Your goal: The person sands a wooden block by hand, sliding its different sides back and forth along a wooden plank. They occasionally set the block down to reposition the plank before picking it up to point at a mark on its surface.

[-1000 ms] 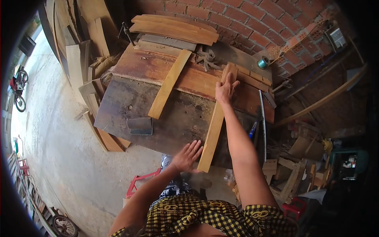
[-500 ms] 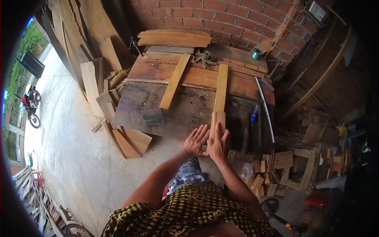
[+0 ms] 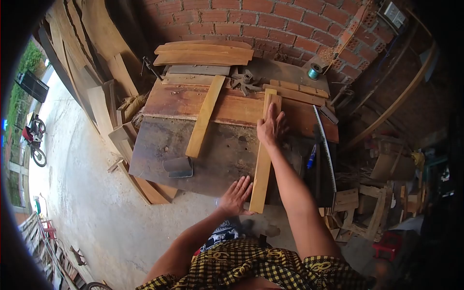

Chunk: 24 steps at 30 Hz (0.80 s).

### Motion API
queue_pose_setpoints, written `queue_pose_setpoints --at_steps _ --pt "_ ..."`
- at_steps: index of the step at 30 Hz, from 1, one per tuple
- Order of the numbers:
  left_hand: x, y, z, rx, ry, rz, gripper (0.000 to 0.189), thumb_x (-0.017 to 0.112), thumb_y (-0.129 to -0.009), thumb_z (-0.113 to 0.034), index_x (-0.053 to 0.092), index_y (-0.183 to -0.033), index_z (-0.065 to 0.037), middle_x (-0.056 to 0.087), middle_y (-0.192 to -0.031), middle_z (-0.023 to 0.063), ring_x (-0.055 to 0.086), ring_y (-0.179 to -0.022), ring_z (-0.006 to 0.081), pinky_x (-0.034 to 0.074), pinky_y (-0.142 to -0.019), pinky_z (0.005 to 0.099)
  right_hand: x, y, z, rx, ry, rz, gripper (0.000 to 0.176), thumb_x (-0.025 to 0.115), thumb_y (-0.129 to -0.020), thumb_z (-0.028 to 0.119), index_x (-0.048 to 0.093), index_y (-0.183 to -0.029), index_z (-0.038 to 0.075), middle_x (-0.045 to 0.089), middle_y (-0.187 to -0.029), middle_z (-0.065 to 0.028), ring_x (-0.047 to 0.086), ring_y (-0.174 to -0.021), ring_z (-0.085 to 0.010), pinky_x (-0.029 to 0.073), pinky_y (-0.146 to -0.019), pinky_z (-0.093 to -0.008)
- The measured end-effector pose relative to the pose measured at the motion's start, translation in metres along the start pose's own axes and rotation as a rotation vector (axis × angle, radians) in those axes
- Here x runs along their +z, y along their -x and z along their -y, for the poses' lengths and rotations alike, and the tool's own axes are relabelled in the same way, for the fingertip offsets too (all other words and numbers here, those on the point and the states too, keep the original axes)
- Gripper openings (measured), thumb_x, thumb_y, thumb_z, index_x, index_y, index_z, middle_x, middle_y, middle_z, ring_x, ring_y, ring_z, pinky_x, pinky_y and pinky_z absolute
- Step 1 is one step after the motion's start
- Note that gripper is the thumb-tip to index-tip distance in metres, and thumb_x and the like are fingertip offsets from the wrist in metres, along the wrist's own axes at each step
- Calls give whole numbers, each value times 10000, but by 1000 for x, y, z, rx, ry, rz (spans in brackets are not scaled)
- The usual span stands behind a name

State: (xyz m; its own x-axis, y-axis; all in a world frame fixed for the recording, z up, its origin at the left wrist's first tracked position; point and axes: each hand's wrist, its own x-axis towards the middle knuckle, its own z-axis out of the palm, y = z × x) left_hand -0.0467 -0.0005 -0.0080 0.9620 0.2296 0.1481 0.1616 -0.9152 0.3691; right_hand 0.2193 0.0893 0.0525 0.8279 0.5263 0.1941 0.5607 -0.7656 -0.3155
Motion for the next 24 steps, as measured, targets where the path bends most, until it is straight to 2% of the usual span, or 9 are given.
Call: queue_pose_setpoints --at_steps 5,8,10,13,14,18,20,22,24 --pt "5 1 6 7 -21 -58 1128 478 -767 -812 281 -1503 21 227 -1588 227 208 -1484 346 158 -1196 446 10 -56 21 49 -20 2 770 617 -853 326 258 -1527 228 351 -1403 -268 413 -1264 -472 351 -1013 -630" --pt "6 1 3 12 -28 -26 1129 475 -768 -814 280 -1506 18 225 -1593 215 204 -1486 342 142 -1199 439 6 -52 16 97 -223 63 769 608 -836 317 276 -1526 259 358 -1335 -280 390 -1243 -496 325 -1017 -643" --pt "8 2 1 9 -37 -27 1133 473 -763 -819 280 -1508 12 225 -1594 210 202 -1487 340 144 -1198 439 11 -40 11 16 -149 -28 760 615 -833 264 285 -1518 240 370 -1343 -318 414 -1236 -517 406 -989 -583" --pt "7 1 1 28 -42 -49 1132 465 -758 -828 283 -1511 -3 236 -1591 206 219 -1482 339 173 -1189 447 4 22 -9 -60 -172 -17 757 618 -819 250 310 -1510 233 392 -1311 -306 436 -1187 -519 421 -956 -578" --pt "5 -2 2 17 -59 -29 1127 468 -757 -824 291 -1506 -1 246 -1585 210 229 -1477 343 186 -1184 453 -4 54 -18 -85 -170 -10 772 629 -794 235 328 -1505 252 400 -1202 -285 416 -1155 -490 373 -935 -602" --pt "8 -1 2 23 -63 -58 1092 527 -733 -799 330 -1499 -47 283 -1569 203 251 -1469 338 196 -1189 449 -33 190 -57 -223 -221 -6 778 625 -829 241 296 -1534 239 419 -1227 -308 459 -1123 -487 399 -944 -575" --pt "14 0 2 28 -81 -69 1029 545 -755 -740 339 -1497 -59 287 -1569 199 255 -1468 344 197 -1189 449 -63 238 -68 -239 -148 91 766 661 -812 245 353 -1513 220 443 -1154 -262 510 -1042 -440 457 -871 -520" --pt "15 -1 2 9 -79 -84 898 572 -796 -592 353 -1495 -73 295 -1568 195 260 -1466 351 199 -1190 449 -76 258 -75 -269 -181 96 783 684 -776 228 379 -1497 196 446 -1111 -240 523 -1005 -416 473 -840 -493" --pt "15 -1 1 21 -99 -69 912 566 -794 -615 352 -1496 -72 294 -1568 195 258 -1467 349 199 -1190 448 -77 258 -75 -263 -192 106 789 688 -767 225 383 -1493 190 446 -1107 -238 524 -1003 -413 475 -837 -493"
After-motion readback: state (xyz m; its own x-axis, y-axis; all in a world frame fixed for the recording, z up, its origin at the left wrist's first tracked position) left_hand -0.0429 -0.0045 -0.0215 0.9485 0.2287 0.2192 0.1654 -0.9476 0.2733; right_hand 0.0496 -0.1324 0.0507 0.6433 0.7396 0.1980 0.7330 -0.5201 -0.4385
